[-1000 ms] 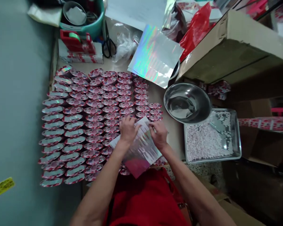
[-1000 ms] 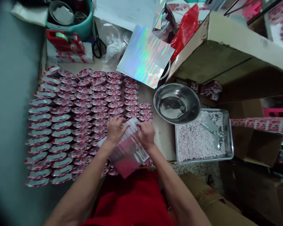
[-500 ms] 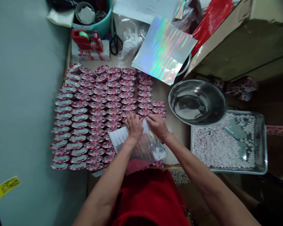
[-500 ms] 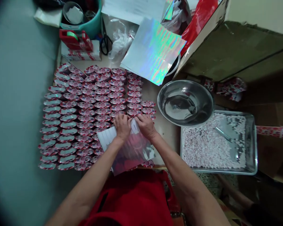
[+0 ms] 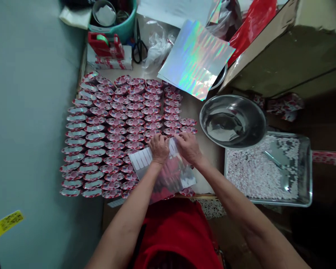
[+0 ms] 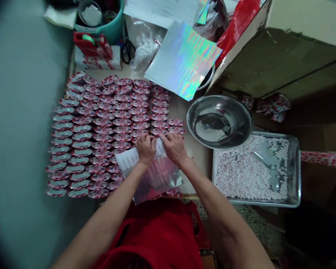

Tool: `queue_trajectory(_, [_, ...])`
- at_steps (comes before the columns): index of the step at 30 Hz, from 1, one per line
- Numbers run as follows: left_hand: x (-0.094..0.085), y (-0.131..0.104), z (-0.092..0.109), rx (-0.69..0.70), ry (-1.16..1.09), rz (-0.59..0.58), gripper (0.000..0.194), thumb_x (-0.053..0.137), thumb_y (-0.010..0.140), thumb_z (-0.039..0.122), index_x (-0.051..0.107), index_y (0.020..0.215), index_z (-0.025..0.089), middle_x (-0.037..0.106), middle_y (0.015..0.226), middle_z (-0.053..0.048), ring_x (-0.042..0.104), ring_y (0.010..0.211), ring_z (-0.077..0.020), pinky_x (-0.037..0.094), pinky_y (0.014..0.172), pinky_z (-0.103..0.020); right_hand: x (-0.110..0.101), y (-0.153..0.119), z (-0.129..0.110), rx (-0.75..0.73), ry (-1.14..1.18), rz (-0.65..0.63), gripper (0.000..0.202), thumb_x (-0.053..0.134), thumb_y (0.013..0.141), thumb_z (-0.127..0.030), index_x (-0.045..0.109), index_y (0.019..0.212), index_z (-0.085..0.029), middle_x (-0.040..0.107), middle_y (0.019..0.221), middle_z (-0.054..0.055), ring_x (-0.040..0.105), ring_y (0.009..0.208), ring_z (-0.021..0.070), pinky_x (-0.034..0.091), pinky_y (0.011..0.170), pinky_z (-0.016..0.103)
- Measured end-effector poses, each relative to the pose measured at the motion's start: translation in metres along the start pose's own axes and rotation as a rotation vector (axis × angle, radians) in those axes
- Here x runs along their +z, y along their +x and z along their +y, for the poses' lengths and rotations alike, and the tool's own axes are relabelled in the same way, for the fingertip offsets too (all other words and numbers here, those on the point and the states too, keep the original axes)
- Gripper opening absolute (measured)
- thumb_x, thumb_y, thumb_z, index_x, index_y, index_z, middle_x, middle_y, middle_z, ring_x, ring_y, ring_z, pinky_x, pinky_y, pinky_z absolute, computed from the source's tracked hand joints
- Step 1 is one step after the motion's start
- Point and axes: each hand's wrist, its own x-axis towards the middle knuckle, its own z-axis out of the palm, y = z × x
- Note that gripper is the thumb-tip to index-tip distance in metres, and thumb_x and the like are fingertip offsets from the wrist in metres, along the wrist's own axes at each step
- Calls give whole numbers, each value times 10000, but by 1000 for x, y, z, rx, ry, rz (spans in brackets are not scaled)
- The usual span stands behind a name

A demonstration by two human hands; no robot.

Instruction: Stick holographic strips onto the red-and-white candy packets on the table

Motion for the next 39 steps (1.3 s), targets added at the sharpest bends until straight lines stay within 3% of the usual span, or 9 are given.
queue_trajectory(5, [3, -1, 0, 2, 10, 30, 243, 530, 1032, 398, 691, 1060, 218, 654, 1288, -146, 553, 1205, -333, 385, 1029, -469, 27, 3, 12, -134, -54, -37, 398, 509, 1042, -179, 623, 1423, -168, 667, 1319, 168, 576, 1133, 298, 434, 997, 426])
queue_trajectory(9, [1, -2, 2, 10, -6, 33, 224, 535, 1029, 383, 682, 1056, 216, 652, 1290, -145, 550, 1219, -331, 384, 1043, -467, 28, -10, 13, -149, -8, 2, 370, 512, 1023, -150, 654, 1365, -148, 636, 1385, 186, 567, 1198, 311, 432, 1067, 441])
queue_trajectory(18, [3, -2, -2, 39, -59, 57, 202, 545, 1022, 371, 677, 1047, 220, 648, 1270, -152, 558, 1210, -331, 389, 1045, -481, 13, 26, 4, -60, -43, -69, 144, 579, 948, -197, 714, 955, -148, 685, 1050, 166, 568, 996, 294, 424, 891, 399])
queue_trajectory(23, [7, -3, -3, 56, -77, 78, 199, 561, 1015, 366, 687, 1052, 217, 642, 1267, -157, 560, 1186, -331, 396, 1039, -489, -34, 18, -13, -16, 108, -25, 81, 609, 869, -190, 663, 808, -189, 687, 945, 118, 572, 932, 264, 403, 854, 389])
queue_trajectory(27, [-1, -3, -2, 29, -245, 111, 153, 637, 977, 354, 723, 998, 229, 656, 1223, -141, 567, 1205, -322, 403, 1076, -483, -90, -2, -45, 422, 656, 100, 84, 648, 816, -240, 621, 739, -218, 632, 730, 5, 541, 679, 168, 409, 676, 308])
queue_trajectory(31, [-32, -5, -8, -226, -797, 123, 264, 648, 959, 458, 733, 914, 211, 708, 1074, -117, 643, 1103, -266, 470, 1052, -423, -107, 10, -71, 681, 1171, 81, 142, 746, 740, -314, 657, 701, -211, 641, 648, -24, 523, 588, 129, 395, 597, 269])
queue_trajectory(33, [-55, -8, -15, -454, -1188, -20, 448, 555, 978, 596, 734, 927, 189, 737, 1004, -115, 694, 949, -229, 536, 944, -386, -103, 24, -80, 708, 1286, 85, 163, 794, 682, -315, 671, 681, -207, 659, 655, -20, 545, 603, 123, 407, 604, 260])
queue_trajectory(36, [-89, -14, -28, -748, -1621, -351, 638, 509, 944, 735, 743, 937, 142, 772, 958, -147, 726, 793, -203, 580, 794, -338, -91, 45, -94, 729, 1396, 55, 195, 829, 635, -319, 670, 658, -209, 660, 647, -19, 562, 610, 118, 421, 609, 250])
queue_trajectory(39, [-113, -14, -42, -883, -1785, -444, 600, 626, 897, 711, 740, 901, 123, 790, 935, -162, 753, 777, -203, 599, 755, -313, -80, 59, -109, 747, 1468, 10, 211, 845, 617, -312, 663, 652, -210, 638, 623, -27, 554, 594, 109, 422, 598, 240])
